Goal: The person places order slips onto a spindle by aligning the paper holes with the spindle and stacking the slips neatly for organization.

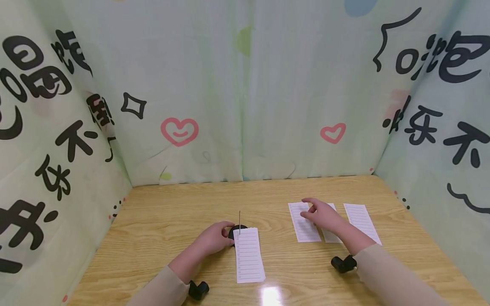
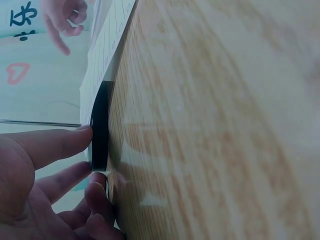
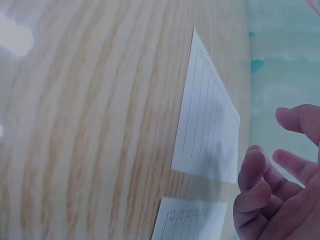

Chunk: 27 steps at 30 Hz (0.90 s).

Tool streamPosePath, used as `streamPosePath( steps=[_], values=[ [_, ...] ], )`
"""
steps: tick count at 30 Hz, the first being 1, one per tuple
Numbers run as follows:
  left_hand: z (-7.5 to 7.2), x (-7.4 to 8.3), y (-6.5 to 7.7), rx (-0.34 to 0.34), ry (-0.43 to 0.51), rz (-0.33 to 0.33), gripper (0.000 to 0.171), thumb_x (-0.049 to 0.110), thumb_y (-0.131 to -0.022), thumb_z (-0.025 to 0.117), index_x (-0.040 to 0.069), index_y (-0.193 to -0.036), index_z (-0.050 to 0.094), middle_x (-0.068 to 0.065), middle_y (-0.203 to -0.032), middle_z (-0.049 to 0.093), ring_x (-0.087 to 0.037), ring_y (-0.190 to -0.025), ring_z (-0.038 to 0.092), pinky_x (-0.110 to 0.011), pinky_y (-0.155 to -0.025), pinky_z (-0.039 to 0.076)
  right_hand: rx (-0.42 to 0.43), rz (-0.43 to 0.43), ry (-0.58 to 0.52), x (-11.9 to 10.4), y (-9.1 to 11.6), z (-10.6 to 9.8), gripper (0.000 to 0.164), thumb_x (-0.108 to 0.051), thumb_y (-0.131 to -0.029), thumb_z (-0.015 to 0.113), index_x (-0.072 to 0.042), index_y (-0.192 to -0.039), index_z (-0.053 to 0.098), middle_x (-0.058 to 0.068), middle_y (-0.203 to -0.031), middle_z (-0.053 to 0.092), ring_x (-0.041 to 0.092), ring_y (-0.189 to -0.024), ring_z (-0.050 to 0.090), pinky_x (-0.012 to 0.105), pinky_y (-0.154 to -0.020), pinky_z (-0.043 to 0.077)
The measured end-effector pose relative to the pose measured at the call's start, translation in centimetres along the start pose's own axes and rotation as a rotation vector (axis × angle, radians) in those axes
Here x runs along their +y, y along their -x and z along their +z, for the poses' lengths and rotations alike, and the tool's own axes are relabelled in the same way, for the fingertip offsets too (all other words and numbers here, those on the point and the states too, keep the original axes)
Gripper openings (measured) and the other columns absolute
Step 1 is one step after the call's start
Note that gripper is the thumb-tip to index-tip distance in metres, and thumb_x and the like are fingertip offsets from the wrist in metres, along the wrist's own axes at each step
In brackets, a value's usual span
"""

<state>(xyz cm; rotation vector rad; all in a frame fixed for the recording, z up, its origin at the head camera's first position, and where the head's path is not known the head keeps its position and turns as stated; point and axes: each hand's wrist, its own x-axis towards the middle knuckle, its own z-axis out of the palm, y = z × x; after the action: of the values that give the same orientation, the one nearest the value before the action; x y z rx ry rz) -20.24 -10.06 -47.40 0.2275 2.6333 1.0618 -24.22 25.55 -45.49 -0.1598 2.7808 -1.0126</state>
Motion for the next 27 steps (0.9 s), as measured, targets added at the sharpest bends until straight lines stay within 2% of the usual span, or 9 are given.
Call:
streamPosePath(
  steps=[6,12,15,19,22,27],
  values=[
    [0.0,0.0,0.0,0.001,0.0,0.0,0.051,0.012,-0.086,0.077,0.009,-0.133,0.06,-0.006,-0.089,0.053,-0.022,-0.078,0.049,-0.035,-0.066,0.038,-0.008,0.023,0.036,0.9,-0.4,-0.6,0.059,-0.025,-0.097,0.064,0.001,-0.145,0.042,0.008,-0.089,0.06,0.018,-0.069,0.053,0.033,-0.062,0.042],
    [0.0,0.0,0.0,-0.003,0.009,-0.006,0.051,0.012,-0.086,0.077,0.009,-0.133,0.061,-0.006,-0.09,0.054,-0.022,-0.08,0.05,-0.035,-0.067,0.038,-0.053,0.063,0.089,1.1,-0.9,-0.8,0.061,-0.025,-0.096,0.064,0.004,-0.145,0.041,0.01,-0.084,0.057,0.02,-0.069,0.052,0.035,-0.064,0.042],
    [0.0,-0.1,-0.1,-0.002,0.009,-0.009,0.05,0.012,-0.086,0.077,0.01,-0.134,0.061,-0.006,-0.091,0.054,-0.022,-0.081,0.05,-0.036,-0.067,0.039,-0.07,0.072,0.134,1.0,-1.2,-0.9,0.061,-0.024,-0.095,0.065,0.006,-0.144,0.042,0.019,-0.098,0.06,0.025,-0.079,0.054,0.041,-0.075,0.043],
    [0.1,-0.2,-0.3,-0.003,0.009,-0.015,0.05,0.013,-0.086,0.077,0.011,-0.134,0.061,-0.005,-0.091,0.054,-0.022,-0.082,0.05,-0.036,-0.068,0.039,-0.102,0.097,0.167,0.9,-1.5,-0.9,0.063,-0.022,-0.093,0.067,0.007,-0.144,0.043,0.025,-0.121,0.054,0.034,-0.099,0.05,0.05,-0.089,0.038],
    [0.1,-0.3,-0.3,-0.004,0.007,-0.015,0.05,0.014,-0.087,0.076,0.012,-0.134,0.06,-0.005,-0.091,0.054,-0.022,-0.082,0.05,-0.036,-0.068,0.039,-0.12,0.107,0.184,0.9,-1.8,-0.9,0.064,-0.022,-0.093,0.068,0.007,-0.144,0.042,0.025,-0.121,0.052,0.036,-0.103,0.049,0.05,-0.09,0.038],
    [0.0,-0.3,-0.3,-0.001,0.0,-0.002,0.05,0.014,-0.086,0.077,0.011,-0.134,0.061,-0.005,-0.089,0.054,-0.021,-0.08,0.05,-0.035,-0.067,0.038,-0.123,0.111,0.192,0.9,-2.1,-0.7,0.064,-0.021,-0.092,0.068,0.008,-0.143,0.042,0.021,-0.102,0.058,0.028,-0.084,0.055,0.047,-0.087,0.039]
  ],
)
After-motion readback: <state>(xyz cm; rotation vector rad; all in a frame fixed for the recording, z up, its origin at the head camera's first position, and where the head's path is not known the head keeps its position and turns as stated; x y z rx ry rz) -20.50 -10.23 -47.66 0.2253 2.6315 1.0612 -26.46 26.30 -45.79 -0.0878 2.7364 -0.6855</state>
